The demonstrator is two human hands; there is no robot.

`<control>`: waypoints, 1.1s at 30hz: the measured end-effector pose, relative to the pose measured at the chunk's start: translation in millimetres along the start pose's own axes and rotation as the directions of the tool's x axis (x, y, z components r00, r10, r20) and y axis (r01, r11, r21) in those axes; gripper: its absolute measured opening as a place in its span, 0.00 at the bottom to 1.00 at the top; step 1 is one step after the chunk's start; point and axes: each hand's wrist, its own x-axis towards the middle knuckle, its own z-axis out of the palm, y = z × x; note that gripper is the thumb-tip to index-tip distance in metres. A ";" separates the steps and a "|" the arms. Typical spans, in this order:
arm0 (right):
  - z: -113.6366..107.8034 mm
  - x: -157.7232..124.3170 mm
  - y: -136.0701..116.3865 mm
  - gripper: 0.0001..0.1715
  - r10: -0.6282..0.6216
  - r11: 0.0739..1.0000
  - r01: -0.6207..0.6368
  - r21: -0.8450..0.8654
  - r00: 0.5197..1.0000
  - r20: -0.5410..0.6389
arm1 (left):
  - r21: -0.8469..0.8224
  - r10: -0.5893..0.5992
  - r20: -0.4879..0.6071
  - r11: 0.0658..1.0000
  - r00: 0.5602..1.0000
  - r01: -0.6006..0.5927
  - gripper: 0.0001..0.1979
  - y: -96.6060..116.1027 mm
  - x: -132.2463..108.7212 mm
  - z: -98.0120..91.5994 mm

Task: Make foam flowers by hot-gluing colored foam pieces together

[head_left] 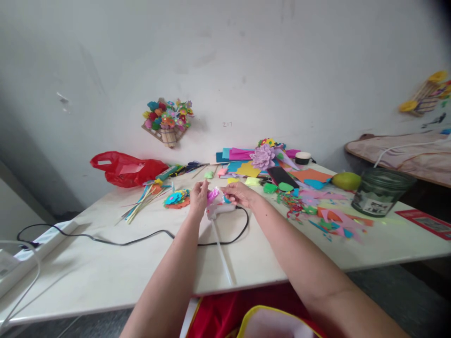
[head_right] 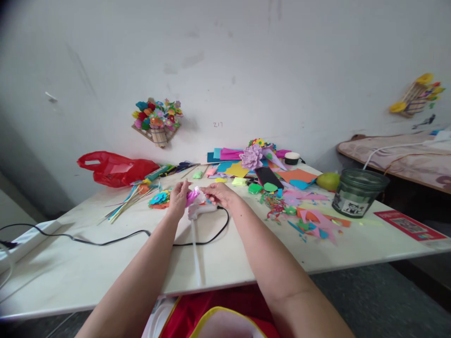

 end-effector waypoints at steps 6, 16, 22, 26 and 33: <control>-10.0 -1.2 -4.2 0.09 -0.035 0.995 0.028 0.091 0.996 0.077 | -0.021 -0.004 -0.005 1.000 1.000 0.004 0.22 -2.8 1.6 -2.2; -2.6 -2.7 -8.4 0.10 0.068 0.997 -0.067 -0.031 0.997 0.044 | 0.031 0.000 -0.031 1.000 1.000 0.001 0.23 -10.9 6.1 -3.0; 3.8 -4.0 -5.8 0.06 0.024 0.985 -0.019 -0.174 0.999 0.026 | 0.077 0.006 -0.040 0.997 0.999 -0.003 0.24 -11.0 5.5 -2.0; 4.4 -2.4 -4.7 0.03 -0.031 0.974 0.019 -0.227 0.998 -0.050 | 0.117 0.029 -0.038 0.993 0.999 -0.025 0.25 -11.1 4.8 -1.7; -26.1 4.0 -4.8 0.03 -0.138 0.987 0.089 -0.134 0.897 -0.420 | 0.037 0.032 -0.009 0.999 0.999 -0.031 0.24 -10.7 5.1 -2.5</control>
